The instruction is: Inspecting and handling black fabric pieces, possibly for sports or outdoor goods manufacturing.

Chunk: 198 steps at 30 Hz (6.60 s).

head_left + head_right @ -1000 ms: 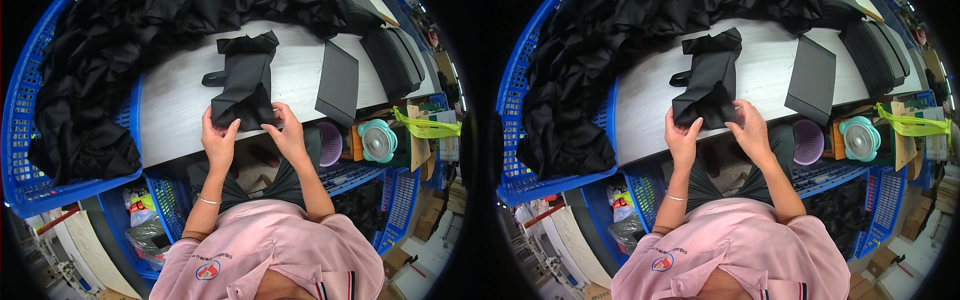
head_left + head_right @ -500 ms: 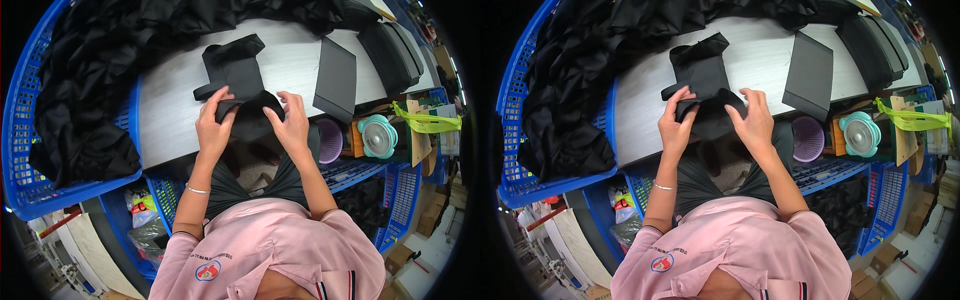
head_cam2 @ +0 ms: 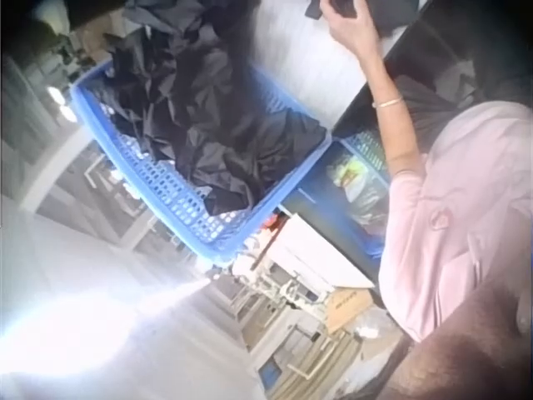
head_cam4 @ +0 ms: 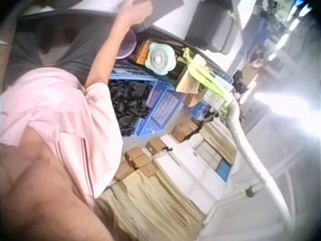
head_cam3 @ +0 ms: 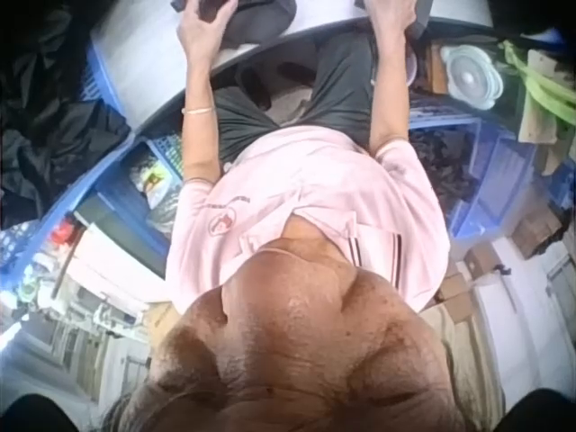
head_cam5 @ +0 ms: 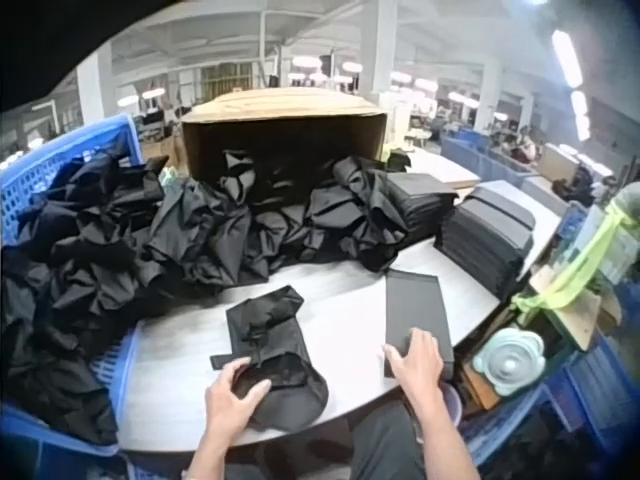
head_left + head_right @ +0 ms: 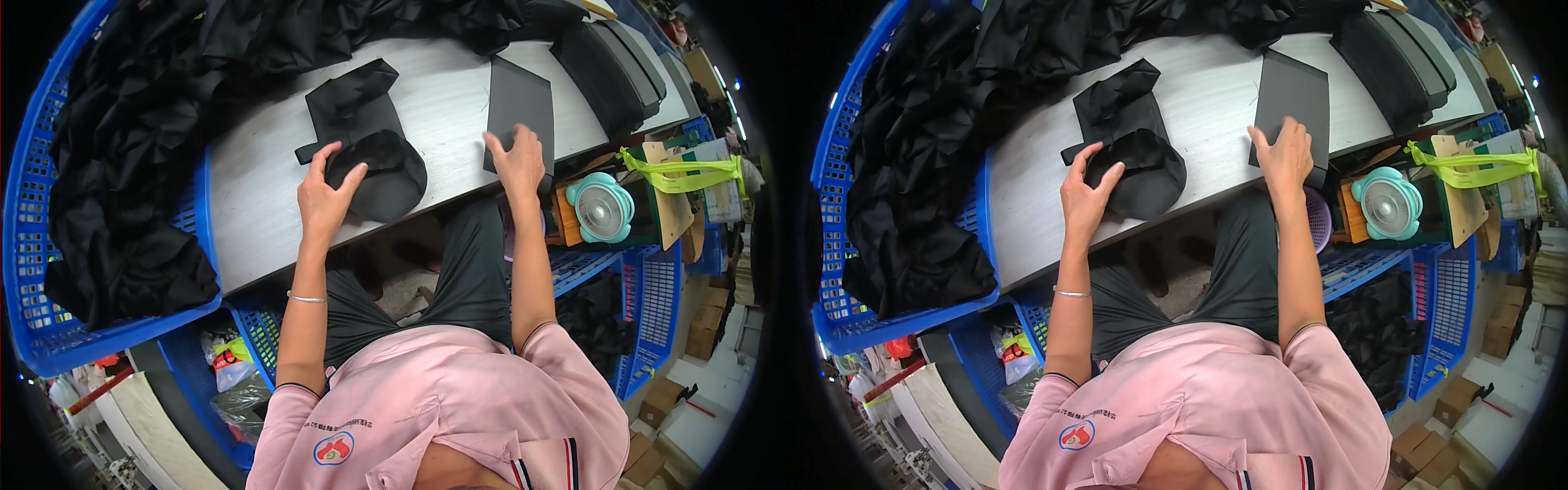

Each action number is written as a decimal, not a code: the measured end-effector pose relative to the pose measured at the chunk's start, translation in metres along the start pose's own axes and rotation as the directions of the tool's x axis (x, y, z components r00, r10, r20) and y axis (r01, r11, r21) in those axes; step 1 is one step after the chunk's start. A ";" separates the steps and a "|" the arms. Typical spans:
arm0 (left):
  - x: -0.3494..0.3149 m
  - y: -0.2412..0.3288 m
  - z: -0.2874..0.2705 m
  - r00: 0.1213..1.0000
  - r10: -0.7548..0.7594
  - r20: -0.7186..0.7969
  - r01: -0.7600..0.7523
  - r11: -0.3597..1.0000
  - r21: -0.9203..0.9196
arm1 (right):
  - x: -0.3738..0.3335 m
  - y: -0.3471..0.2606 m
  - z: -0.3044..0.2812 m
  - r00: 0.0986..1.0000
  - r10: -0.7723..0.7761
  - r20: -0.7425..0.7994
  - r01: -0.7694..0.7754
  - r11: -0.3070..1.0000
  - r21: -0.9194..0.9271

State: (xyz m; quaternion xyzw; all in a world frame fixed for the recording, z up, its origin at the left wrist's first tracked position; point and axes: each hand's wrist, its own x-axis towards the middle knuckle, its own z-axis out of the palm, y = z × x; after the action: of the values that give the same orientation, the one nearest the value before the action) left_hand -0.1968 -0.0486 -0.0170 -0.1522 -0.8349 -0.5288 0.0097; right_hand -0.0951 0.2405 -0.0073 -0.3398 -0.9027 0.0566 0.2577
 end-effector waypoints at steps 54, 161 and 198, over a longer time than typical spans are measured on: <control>-0.053 0.002 -0.001 0.952 0.193 -0.239 -0.134 0.961 0.242 | -0.173 -0.030 -0.107 0.748 -0.332 0.575 -0.240 0.672 0.700; -0.163 -0.009 0.051 0.826 -0.470 0.312 0.539 0.493 -0.683 | -0.159 -0.125 -0.027 0.680 -0.546 0.489 0.456 0.837 0.301; -0.149 -0.025 -0.017 0.645 -0.305 0.700 0.763 0.221 -0.607 | -0.153 -0.056 -0.055 0.460 -0.405 0.790 -0.886 -0.160 0.434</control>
State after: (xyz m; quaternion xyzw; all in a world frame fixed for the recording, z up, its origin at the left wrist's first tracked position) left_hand -0.0636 -0.1101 -0.0582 0.0606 -0.4110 -0.7927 -0.4461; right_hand -0.0029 0.0952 -0.0102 -0.1814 -0.4081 0.8928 -0.0580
